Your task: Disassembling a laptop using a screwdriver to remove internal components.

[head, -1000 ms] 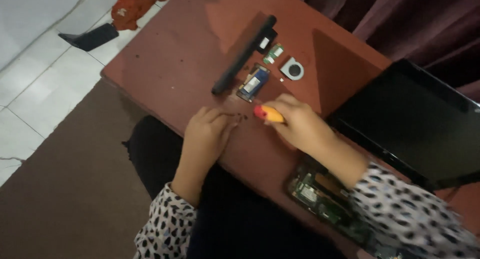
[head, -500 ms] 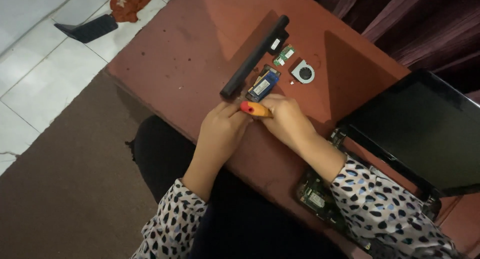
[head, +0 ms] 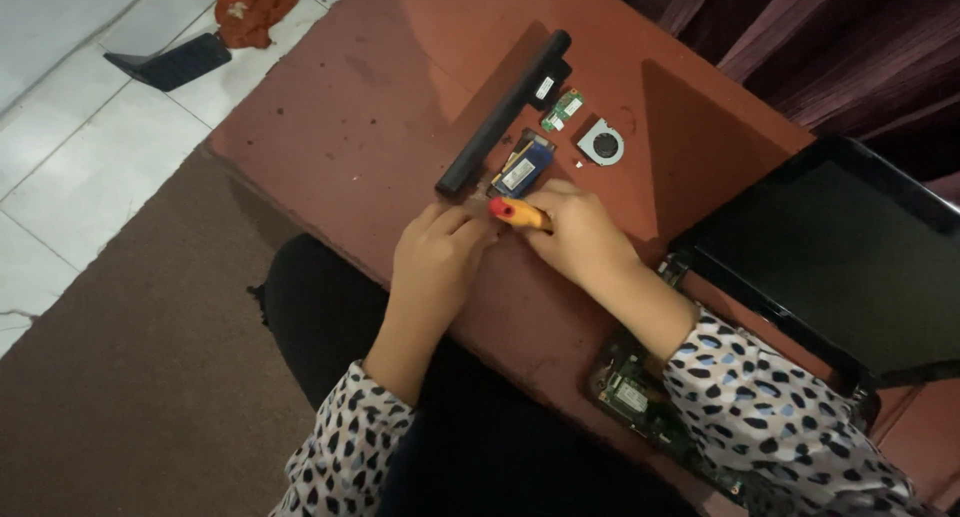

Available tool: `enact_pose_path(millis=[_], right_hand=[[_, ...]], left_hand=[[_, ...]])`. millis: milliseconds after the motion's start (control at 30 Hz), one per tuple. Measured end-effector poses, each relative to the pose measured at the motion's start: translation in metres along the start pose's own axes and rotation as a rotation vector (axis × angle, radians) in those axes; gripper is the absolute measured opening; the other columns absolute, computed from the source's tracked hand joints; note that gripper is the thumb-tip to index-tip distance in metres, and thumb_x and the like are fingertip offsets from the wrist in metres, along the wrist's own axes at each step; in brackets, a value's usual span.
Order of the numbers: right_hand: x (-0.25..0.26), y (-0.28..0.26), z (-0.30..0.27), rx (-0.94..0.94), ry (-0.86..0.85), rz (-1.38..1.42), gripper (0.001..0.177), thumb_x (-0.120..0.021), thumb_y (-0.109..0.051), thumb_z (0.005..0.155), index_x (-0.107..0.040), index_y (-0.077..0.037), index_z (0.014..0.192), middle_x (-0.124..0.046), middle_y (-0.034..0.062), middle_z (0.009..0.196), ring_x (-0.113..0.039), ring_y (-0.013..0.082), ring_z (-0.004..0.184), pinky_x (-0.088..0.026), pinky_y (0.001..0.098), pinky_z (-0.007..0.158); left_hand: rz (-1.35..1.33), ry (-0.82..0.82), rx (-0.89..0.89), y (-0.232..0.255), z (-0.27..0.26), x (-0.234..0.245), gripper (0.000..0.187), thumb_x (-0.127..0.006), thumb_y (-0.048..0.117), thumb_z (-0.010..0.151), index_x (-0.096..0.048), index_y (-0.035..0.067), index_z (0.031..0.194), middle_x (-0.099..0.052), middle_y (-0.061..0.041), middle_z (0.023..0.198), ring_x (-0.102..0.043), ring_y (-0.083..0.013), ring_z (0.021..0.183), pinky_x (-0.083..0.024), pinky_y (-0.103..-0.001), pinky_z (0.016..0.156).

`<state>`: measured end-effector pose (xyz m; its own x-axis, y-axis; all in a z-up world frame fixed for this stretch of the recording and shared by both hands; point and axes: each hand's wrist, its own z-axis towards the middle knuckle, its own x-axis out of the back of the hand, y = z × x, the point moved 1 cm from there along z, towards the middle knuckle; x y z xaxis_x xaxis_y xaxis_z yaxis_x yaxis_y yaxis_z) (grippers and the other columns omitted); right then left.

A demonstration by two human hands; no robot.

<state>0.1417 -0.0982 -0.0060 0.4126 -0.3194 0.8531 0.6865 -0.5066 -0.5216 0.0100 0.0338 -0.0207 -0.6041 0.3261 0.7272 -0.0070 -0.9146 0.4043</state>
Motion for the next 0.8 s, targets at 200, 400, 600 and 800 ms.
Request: enact_pose_path(millis=[200, 400, 600, 800], right_hand=[[-0.002, -0.011, 0.003, 0.002, 0.009, 0.033, 0.020, -0.069, -0.018, 0.078, -0.072, -0.016, 0.098, -0.068, 0.0088, 0.092, -0.067, 0.0352, 0.093, -0.056, 0.0432, 0.076], [0.053, -0.009, -0.017, 0.177, 0.179, 0.063, 0.023, -0.071, -0.006, 0.078, -0.072, -0.007, 0.101, -0.068, 0.0170, 0.090, -0.066, 0.0405, 0.090, -0.054, 0.0451, 0.074], [0.146, -0.012, -0.090, 0.162, 0.230, 0.102, 0.019, -0.072, -0.007, 0.089, -0.070, -0.001, 0.106, -0.069, 0.0140, 0.105, -0.065, 0.0228, 0.095, -0.051, 0.0319, 0.088], [0.154, 0.110, -0.204, -0.442, 0.424, 0.226, 0.016, -0.063, -0.006, 0.105, -0.062, -0.003, 0.120, -0.065, 0.0109, 0.119, -0.060, 0.0172, 0.104, -0.048, 0.0272, 0.093]], left_hand=[[-0.013, 0.015, 0.014, -0.004, 0.004, -0.007, 0.010, -0.073, 0.025, 0.087, -0.072, 0.016, 0.084, -0.068, -0.004, 0.085, -0.065, -0.0252, 0.080, -0.052, -0.032, 0.065], [-0.090, -0.010, 0.073, 0.008, 0.009, 0.014, 0.008, -0.074, 0.021, 0.088, -0.074, 0.013, 0.087, -0.068, -0.002, 0.089, -0.065, -0.0213, 0.082, -0.054, -0.028, 0.068], [-0.097, 0.052, -0.056, 0.018, 0.008, 0.009, 0.005, -0.073, 0.004, 0.084, -0.069, 0.006, 0.085, -0.065, -0.007, 0.099, -0.059, -0.0316, 0.085, -0.051, -0.044, 0.069], [-0.143, 0.084, -0.026, 0.013, 0.012, 0.003, 0.003, -0.073, 0.009, 0.088, -0.074, 0.008, 0.091, -0.066, -0.006, 0.099, -0.060, -0.0271, 0.082, -0.049, -0.038, 0.076]])
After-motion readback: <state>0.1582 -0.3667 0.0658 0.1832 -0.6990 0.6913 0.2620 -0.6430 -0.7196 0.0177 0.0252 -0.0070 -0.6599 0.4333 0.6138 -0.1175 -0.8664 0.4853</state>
